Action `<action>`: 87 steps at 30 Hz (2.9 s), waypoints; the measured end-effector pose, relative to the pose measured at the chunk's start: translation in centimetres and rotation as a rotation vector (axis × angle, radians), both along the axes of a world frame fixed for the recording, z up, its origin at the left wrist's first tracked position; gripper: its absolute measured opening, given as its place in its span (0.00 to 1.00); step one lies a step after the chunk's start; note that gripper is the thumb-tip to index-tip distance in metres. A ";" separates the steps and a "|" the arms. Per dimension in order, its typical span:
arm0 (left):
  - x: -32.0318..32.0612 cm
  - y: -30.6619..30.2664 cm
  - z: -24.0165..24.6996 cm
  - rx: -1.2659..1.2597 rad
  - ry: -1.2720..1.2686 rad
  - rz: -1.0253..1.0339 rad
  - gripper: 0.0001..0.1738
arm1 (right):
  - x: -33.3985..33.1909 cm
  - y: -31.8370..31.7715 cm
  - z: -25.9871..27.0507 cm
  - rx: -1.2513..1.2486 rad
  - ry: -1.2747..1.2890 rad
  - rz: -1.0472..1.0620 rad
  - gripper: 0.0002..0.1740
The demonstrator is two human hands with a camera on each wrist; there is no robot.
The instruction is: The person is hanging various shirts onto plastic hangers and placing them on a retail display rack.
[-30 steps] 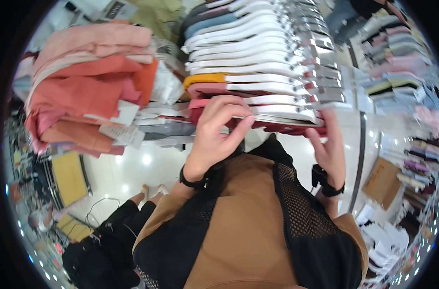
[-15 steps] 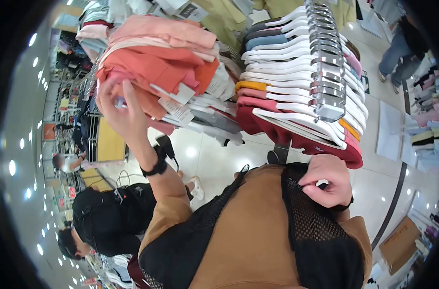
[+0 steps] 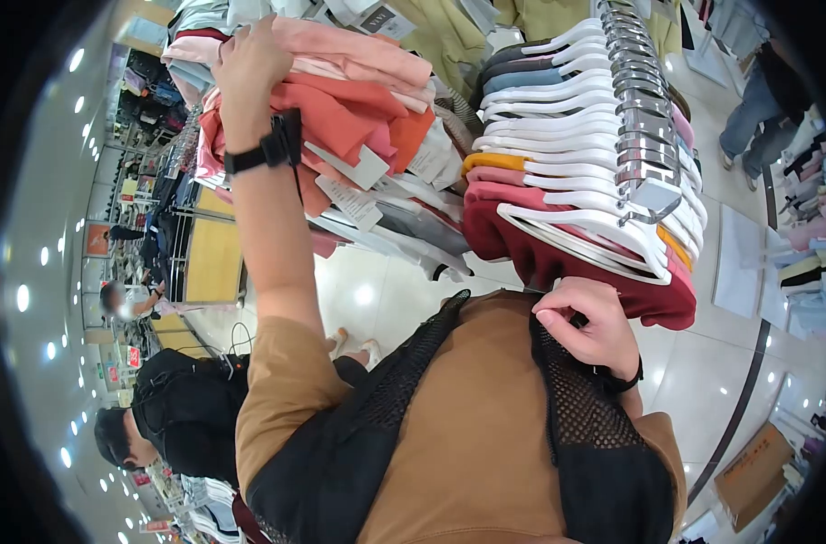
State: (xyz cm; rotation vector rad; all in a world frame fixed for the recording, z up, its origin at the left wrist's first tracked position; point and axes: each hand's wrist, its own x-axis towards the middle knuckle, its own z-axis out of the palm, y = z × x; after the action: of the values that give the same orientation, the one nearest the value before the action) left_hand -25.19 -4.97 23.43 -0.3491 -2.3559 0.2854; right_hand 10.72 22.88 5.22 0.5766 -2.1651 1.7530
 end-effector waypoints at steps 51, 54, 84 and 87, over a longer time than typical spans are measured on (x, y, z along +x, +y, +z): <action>25.4 0.4 -5.3 1.473 -0.064 -1.476 0.22 | -2.8 -3.4 -1.5 0.006 -0.061 0.122 0.51; 27.2 0.8 -6.4 1.560 -0.099 -1.369 0.21 | -1.9 -3.2 -2.0 -0.145 -0.280 0.205 0.50; 40.0 7.3 -23.9 0.527 -1.636 0.034 0.24 | 8.9 9.8 -2.7 -0.048 -0.073 0.373 0.11; 40.5 10.0 -20.3 0.763 -1.453 -0.131 0.24 | 8.7 8.7 -2.8 0.045 -0.049 0.504 0.07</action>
State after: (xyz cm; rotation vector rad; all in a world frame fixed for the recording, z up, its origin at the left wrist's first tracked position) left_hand 15.33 5.02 3.14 -0.3683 -3.4654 -1.3459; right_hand 19.45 31.58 2.44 1.1867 -2.2305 1.9712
